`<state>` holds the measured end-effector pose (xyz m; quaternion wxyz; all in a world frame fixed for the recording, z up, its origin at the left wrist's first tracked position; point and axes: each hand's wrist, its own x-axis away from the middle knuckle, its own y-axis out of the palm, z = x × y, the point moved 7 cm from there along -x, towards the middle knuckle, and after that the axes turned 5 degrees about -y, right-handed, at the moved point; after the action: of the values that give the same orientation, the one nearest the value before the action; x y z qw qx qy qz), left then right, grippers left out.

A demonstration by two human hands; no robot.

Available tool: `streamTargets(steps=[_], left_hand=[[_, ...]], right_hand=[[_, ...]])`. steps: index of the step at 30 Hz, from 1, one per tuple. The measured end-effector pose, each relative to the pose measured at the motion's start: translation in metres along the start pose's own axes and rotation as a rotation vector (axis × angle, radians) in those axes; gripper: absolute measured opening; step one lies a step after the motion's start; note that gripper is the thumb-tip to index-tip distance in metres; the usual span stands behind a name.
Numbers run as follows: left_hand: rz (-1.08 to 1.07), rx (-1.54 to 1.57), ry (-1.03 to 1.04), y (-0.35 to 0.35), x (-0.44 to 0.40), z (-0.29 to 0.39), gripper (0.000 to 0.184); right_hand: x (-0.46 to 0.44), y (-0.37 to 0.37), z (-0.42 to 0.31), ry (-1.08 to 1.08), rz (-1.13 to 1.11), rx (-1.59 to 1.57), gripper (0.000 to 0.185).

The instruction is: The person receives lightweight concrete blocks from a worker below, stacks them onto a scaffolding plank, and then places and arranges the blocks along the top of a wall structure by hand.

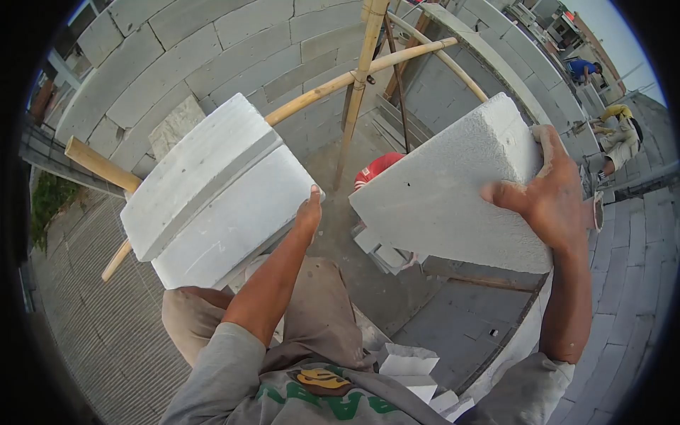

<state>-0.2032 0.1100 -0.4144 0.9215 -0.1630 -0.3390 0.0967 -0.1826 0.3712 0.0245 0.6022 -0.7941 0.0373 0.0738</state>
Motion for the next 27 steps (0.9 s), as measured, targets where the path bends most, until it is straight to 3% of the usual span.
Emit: streamTargets(steps=[4, 6, 8, 12, 17, 20, 21, 22, 24, 27], left_hand=[[-0.464, 0.818, -0.327, 0.106, 0.004, -0.073, 0.098], [-0.413, 0.997, -0.239, 0.106, 0.024, -0.039, 0.096], [-0.148, 1.025, -0.282, 0.062, 0.046, -0.004, 0.096], [-0.071, 0.855, -0.106, -0.039, 0.030, 0.021, 0.098], [0.348, 0.491, -0.191, -0.193, 0.045, -0.012, 0.100], [0.585, 0.450, -0.349, -0.261, 0.061, -0.067, 0.099], [0.644, 0.409, -0.355, -0.282, 0.062, -0.089, 0.099], [0.699, 0.367, -0.355, -0.301, 0.062, -0.113, 0.099], [0.800, 0.270, -0.413, -0.333, 0.072, -0.144, 0.099], [0.882, 0.178, -0.500, -0.372, 0.092, -0.175, 0.099]], right_hand=[[0.045, -0.088, 0.016, -0.025, 0.224, -0.033, 0.085], [0.075, -0.109, 0.037, 0.047, 0.322, -0.109, 0.083], [0.095, -0.113, 0.068, 0.153, 0.378, -0.223, 0.080], [0.109, -0.087, 0.128, 0.328, 0.435, -0.522, 0.075], [0.049, 0.008, 0.145, 0.423, 0.244, -0.980, 0.068], [-0.001, 0.096, 0.098, 0.430, -0.047, -1.153, 0.064], [-0.020, 0.132, 0.082, 0.315, -0.235, -1.188, 0.066], [-0.025, 0.161, 0.058, 0.384, -0.224, -1.191, 0.069], [-0.049, 0.233, 0.044, 0.321, -0.392, -1.165, 0.068], [-0.068, 0.335, 0.012, 0.443, -0.590, -1.308, 0.064]])
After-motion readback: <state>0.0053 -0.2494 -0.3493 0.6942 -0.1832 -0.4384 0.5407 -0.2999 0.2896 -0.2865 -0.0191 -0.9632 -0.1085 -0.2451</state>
